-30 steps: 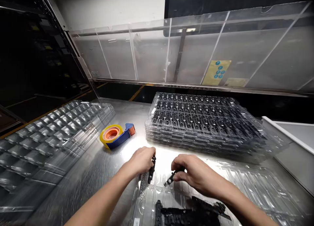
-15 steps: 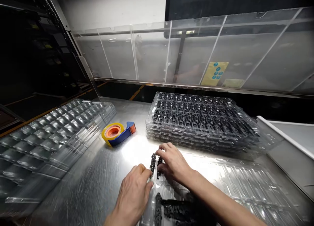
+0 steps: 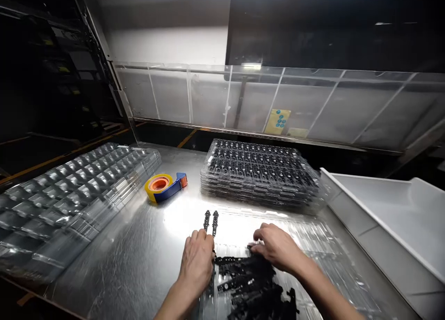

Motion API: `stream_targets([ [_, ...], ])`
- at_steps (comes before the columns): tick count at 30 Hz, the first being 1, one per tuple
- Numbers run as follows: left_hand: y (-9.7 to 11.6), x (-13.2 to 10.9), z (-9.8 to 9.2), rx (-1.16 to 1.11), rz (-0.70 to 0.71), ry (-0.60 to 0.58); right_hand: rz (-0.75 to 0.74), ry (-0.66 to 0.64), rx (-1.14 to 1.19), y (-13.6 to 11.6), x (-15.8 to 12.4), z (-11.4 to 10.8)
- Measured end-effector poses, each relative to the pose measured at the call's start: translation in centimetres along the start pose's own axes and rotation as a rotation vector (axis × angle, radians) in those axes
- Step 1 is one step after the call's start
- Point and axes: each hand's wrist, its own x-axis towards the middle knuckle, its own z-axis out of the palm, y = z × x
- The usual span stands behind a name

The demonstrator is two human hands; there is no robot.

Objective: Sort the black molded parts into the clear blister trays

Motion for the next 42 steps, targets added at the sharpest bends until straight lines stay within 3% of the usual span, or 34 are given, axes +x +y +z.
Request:
stream_targets([
  [5, 0.9, -0.9, -2.9, -0.105, -0.025, 0.024, 0.009, 0.033, 0.095, 0.9, -2.6, 0.1],
  [8, 1.2, -1.7, -5.4, -0.297, 0.015, -0.026, 0.027, 0.033, 0.089, 1.1, -3.4, 0.0],
  [11, 1.4, -1.0, -6.8, -0.442, 0.013, -0.019, 0.003, 0.012, 0.065, 1.5, -3.8, 0.2],
  [14, 1.5, 1.7, -6.3, -0.434, -0.004, 0.089, -0.01, 0.042, 0.073, 1.8, -4.4, 0.4],
  [16, 1.7, 4.0, -5.5, -0.389, 0.009, 0.088, 0.025, 0.078, 0.088, 1.8, -4.8, 0.2],
  [21, 2.3, 7.9, -4.8, -0.218, -0.018, 0.004, 0.114, 0.165, 0.385, 1.2, -4.7, -1.0],
  [26, 2.5, 10.2, -5.4, -0.042, -0.081, -0.185, 0.144, 0.09, 0.676, -0.1, -0.2, 0.2],
  [31, 2.7, 12.8, -4.5, 0.096, -0.143, -0.306, 0.219, 0.055, 0.513, -2.1, 2.8, 2.1],
  [36, 3.4, 14.9, -3.4, 0.191, -0.185, -0.336, 0.249, 0.086, 0.293, -3.0, 3.6, 1.6],
  [42, 3.7, 16.2, -3.4, 0.09, -0.202, -0.508, 0.283, -0.021, 0.42, -2.0, 5.3, 0.8],
])
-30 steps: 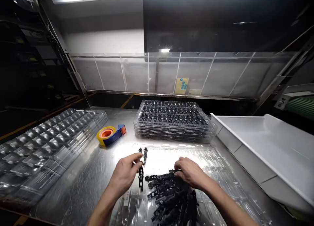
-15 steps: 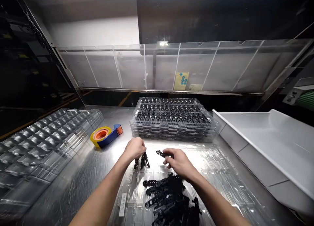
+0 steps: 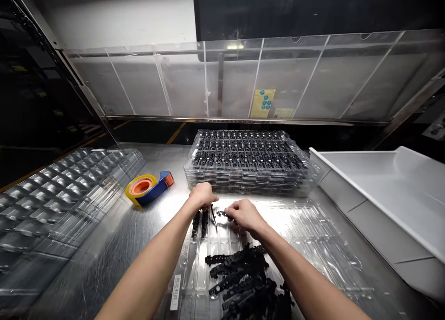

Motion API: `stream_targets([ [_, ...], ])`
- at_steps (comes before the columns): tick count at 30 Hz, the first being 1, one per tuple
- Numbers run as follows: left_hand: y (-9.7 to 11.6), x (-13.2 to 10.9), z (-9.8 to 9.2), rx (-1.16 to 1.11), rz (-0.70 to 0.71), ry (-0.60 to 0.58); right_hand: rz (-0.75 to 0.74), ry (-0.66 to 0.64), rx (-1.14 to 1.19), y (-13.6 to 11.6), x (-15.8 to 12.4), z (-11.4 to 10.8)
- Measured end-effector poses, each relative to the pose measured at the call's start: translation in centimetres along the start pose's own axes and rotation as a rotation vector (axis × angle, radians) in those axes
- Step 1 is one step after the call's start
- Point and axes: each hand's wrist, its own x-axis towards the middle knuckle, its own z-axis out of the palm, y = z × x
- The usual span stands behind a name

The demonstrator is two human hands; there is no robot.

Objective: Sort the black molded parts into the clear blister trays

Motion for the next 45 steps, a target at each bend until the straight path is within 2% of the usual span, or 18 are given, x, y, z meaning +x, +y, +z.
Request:
stream_targets([
  [3, -0.3, -0.4, 0.3, -0.07, 0.051, -0.092, 0.006, 0.028, -0.003, 0.1, -0.2, -0.1],
  [5, -0.6, -0.7, 1.0, -0.102, 0.101, -0.103, -0.006, 0.073, -0.042, 0.1, -0.6, -0.1],
  [7, -0.7, -1.0, 1.9, -0.111, 0.144, -0.048, -0.011, 0.109, -0.071, 0.0, -0.9, -0.1],
  [9, -0.8, -1.2, 2.9, -0.096, 0.173, 0.055, -0.001, 0.11, -0.061, -0.1, -1.0, -0.2],
  [14, -1.1, -1.7, 4.5, 0.003, 0.196, 0.282, 0.072, -0.02, 0.128, 0.4, -0.2, 0.1],
  [19, -1.8, -2.2, 5.3, 0.082, 0.197, 0.374, 0.137, -0.001, 0.167, 0.2, 0.0, 0.9],
  [22, -2.0, -2.7, 5.6, 0.087, 0.188, 0.419, 0.139, 0.06, 0.06, -1.1, -0.3, 1.2],
  [25, -2.3, -4.3, 5.9, 0.069, 0.188, 0.452, 0.124, 0.122, -0.088, -2.3, -0.4, 1.7],
  [27, -2.5, -6.2, 6.4, 0.049, 0.217, 0.444, 0.109, 0.135, -0.159, -2.6, -0.1, 1.9],
  [31, -2.8, -10.2, 8.3, 0.008, 0.36, 0.263, 0.114, 0.108, -0.211, -2.4, 0.7, 2.4],
  [33, -2.8, -11.3, 9.3, -0.02, 0.397, 0.217, 0.111, 0.112, -0.228, -2.3, 0.9, 2.7],
  [39, -2.9, -11.7, 10.4, -0.115, 0.5, 0.179, 0.089, 0.079, -0.264, -2.5, 0.2, 3.0],
  [45, -2.1, -11.8, 11.7, -0.121, 0.485, 0.276, 0.096, 0.055, -0.232, -2.8, 0.6, 3.1],
])
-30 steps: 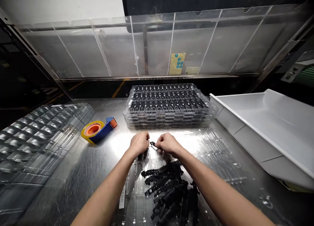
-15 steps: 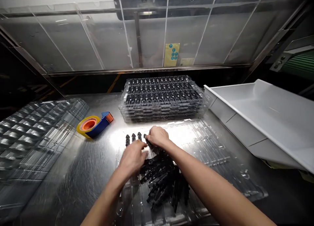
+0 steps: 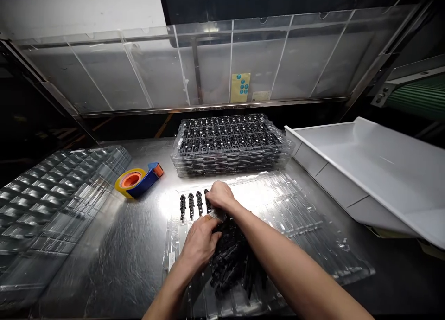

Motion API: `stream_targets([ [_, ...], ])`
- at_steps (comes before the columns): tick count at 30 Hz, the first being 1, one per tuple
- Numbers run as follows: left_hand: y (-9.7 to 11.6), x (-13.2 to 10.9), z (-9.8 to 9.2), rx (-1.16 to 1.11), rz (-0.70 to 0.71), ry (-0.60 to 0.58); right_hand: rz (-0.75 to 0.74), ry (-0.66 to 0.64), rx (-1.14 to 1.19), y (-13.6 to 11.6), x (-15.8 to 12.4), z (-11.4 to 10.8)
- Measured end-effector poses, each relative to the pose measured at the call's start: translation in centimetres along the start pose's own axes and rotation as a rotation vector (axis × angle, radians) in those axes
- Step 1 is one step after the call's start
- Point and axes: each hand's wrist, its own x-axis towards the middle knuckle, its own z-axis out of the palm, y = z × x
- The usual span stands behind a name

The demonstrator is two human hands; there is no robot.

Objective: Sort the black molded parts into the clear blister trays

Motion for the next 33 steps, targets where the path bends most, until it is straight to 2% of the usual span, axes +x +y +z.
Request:
stream_targets([
  [4, 0.3, -1.1, 0.2, 0.031, 0.02, 0.063, -0.102, 0.084, 0.0, 0.6, -1.2, -0.8],
  [7, -0.3, -2.1, -1.0, 0.007, 0.031, 0.172, -0.231, 0.078, 0.019, 3.2, -3.6, -2.2],
  [9, -0.8, -2.2, -2.4, -0.043, 0.03, 0.245, -0.305, 0.003, 0.034, 5.7, -5.4, -3.1],
  [12, -1.2, -0.4, -4.7, -0.075, -0.015, 0.266, -0.394, -0.131, 0.055, 9.0, -7.9, -3.8],
  [15, -0.6, 2.9, -6.0, -0.002, -0.118, 0.269, -0.462, -0.145, 0.099, 11.0, -9.1, -4.0],
  [17, 0.1, 4.8, -5.7, 0.056, -0.177, 0.277, -0.491, -0.151, 0.157, 11.7, -9.3, -4.3],
  [19, 0.8, 5.9, -4.7, 0.091, -0.211, 0.268, -0.522, -0.197, 0.212, 12.4, -9.3, -4.8],
  [22, 1.6, 5.7, -2.5, 0.121, -0.256, 0.241, -0.555, -0.29, 0.242, 13.6, -9.3, -5.6],
  [24, 1.7, 4.7, -1.4, 0.126, -0.272, 0.235, -0.553, -0.283, 0.254, 14.3, -9.4, -5.9],
  [27, 1.3, 2.9, -1.3, 0.11, -0.282, 0.27, -0.475, -0.101, 0.354, 14.6, -9.2, -6.3],
  [30, 0.5, 2.6, -3.3, 0.072, -0.25, 0.255, -0.287, 0.014, 0.582, 13.3, -7.7, -6.4],
  [33, -0.5, 5.1, -5.7, 0.001, -0.146, 0.07, -0.167, -0.002, 0.75, 11.1, -4.9, -5.4],
])
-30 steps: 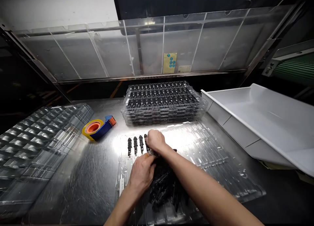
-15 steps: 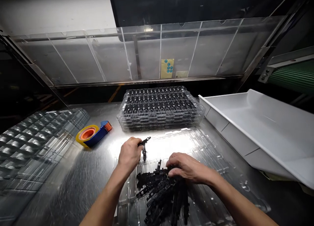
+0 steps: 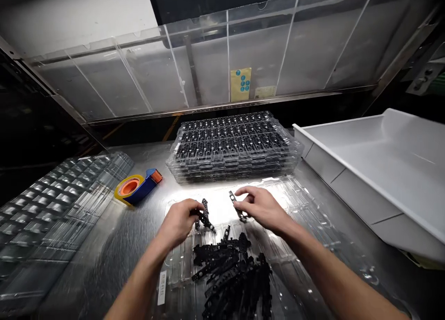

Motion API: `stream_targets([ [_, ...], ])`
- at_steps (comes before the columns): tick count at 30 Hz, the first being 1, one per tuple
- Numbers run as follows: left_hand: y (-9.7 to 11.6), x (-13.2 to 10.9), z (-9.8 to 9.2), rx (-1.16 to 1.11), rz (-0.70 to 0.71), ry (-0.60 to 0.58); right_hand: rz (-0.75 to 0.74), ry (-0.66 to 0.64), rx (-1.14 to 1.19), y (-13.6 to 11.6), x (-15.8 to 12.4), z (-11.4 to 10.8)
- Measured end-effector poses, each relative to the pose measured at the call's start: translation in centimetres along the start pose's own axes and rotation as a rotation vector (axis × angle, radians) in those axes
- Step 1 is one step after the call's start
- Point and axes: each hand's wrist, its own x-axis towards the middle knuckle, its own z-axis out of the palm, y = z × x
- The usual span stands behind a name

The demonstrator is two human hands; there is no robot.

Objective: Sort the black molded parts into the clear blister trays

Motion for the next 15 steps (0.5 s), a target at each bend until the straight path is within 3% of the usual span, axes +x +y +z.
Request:
stream_targets([
  [4, 0.1, 5.6, -0.9, -0.055, 0.159, -0.248, 0.04, -0.003, 0.007, 0.4, 3.5, 2.9],
  [7, 0.2, 7.7, 0.0, -0.049, 0.232, -0.309, 0.015, 0.003, -0.013, 1.0, 4.1, 3.3],
  [10, -0.1, 7.2, 1.1, -0.027, 0.241, -0.25, -0.02, -0.012, -0.035, 1.5, 3.3, 2.0],
  [15, -0.9, 4.2, 2.7, 0.06, 0.133, -0.061, -0.029, -0.101, -0.106, 0.6, 2.2, -1.0],
])
